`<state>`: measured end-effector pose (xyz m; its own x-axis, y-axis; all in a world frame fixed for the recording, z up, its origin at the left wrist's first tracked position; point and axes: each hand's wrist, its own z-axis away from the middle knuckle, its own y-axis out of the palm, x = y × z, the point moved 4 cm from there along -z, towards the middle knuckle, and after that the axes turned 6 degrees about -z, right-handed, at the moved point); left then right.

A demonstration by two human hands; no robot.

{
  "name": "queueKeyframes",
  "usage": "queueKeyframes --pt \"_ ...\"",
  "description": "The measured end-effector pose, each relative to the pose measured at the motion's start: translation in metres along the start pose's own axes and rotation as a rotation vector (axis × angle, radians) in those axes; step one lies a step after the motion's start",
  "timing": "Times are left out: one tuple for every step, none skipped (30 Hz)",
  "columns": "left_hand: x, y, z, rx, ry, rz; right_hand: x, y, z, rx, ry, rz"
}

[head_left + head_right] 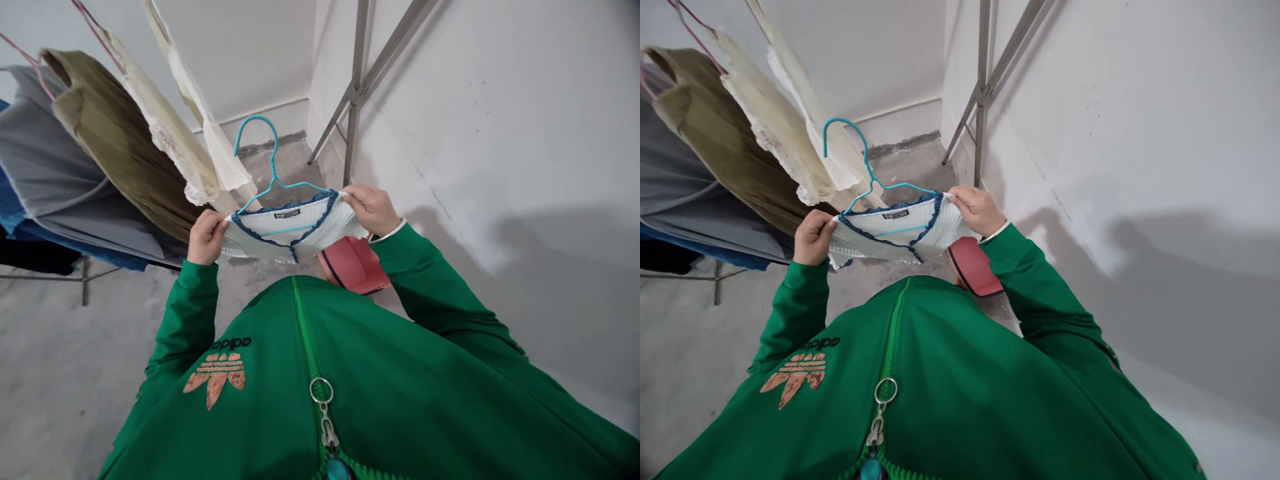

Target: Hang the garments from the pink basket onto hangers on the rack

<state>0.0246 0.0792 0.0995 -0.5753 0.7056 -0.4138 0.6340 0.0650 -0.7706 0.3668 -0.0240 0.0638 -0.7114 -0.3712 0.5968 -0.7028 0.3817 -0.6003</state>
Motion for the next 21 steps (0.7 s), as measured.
queueKeyframes --pt "0.001 0.000 0.000 -0.041 -0.015 0.004 0.000 -0.001 0.000 -0.015 -0.004 0.005" --pt "0.002 -0.001 0.000 -0.087 -0.034 0.000 0.001 -0.003 0.000 -0.030 -0.009 0.010" --pt "0.002 -0.003 -0.001 -0.132 -0.055 -0.009 0.001 -0.004 0.000 -0.044 -0.011 0.017" --pt "0.003 -0.004 -0.001 -0.170 -0.076 -0.023 0.001 -0.006 0.000 -0.056 -0.013 0.024" --pt "0.003 -0.006 -0.001 -0.197 -0.094 -0.037 0.002 -0.007 0.001 -0.069 -0.016 0.030" --pt "0.003 -0.008 -0.001 -0.213 -0.101 -0.047 0.003 -0.008 0.001 -0.082 -0.019 0.034" --pt "0.003 -0.009 -0.001 -0.212 -0.097 -0.053 0.003 -0.010 0.002 -0.092 -0.023 0.037" --pt "0.002 -0.010 -0.001 -0.199 -0.082 -0.054 0.004 -0.011 0.002 -0.102 -0.027 0.040" --pt "0.001 -0.011 -0.001 -0.179 -0.060 -0.051 0.005 -0.013 0.003 -0.113 -0.029 0.042" --pt "0.001 -0.011 -0.001 -0.157 -0.038 -0.043 0.006 -0.015 0.003 -0.125 -0.031 0.043" --pt "0.002 -0.011 -0.001 -0.137 -0.016 -0.032 0.007 -0.016 0.004 -0.134 -0.032 0.042" --pt "0.003 -0.011 -0.001 -0.117 -0.002 -0.018 0.008 -0.018 0.004 -0.142 -0.032 0.039" --pt "0.005 -0.010 -0.001 -0.095 0.002 -0.003 0.008 -0.020 0.005 -0.147 -0.033 0.035" --pt "0.008 -0.008 -0.001 -0.070 -0.003 0.010 0.008 -0.021 0.006 -0.151 -0.034 0.033" --pt "0.012 -0.006 -0.001 -0.038 -0.010 0.018 0.007 -0.023 0.006 -0.155 -0.035 0.032" --pt "0.016 -0.002 -0.001 0.000 -0.018 0.022 0.007 -0.025 0.007 -0.161 -0.038 0.033" --pt "0.020 0.002 0.000 0.039 -0.026 0.021 0.006 -0.026 0.008 -0.167 -0.037 0.035" --pt "0.024 0.006 0.000 0.074 -0.032 0.018 0.004 -0.027 0.009 -0.174 -0.031 0.037" --pt "0.028 0.010 0.000 0.103 -0.037 0.012 0.003 -0.029 0.010 -0.179 -0.020 0.038" --pt "0.031 0.015 0.001 0.125 -0.040 0.007 0.002 -0.030 0.011 -0.181 -0.004 0.036" --pt "0.033 0.019 0.001 0.142 -0.046 0.004 0.000 -0.031 0.012 -0.179 0.014 0.032"
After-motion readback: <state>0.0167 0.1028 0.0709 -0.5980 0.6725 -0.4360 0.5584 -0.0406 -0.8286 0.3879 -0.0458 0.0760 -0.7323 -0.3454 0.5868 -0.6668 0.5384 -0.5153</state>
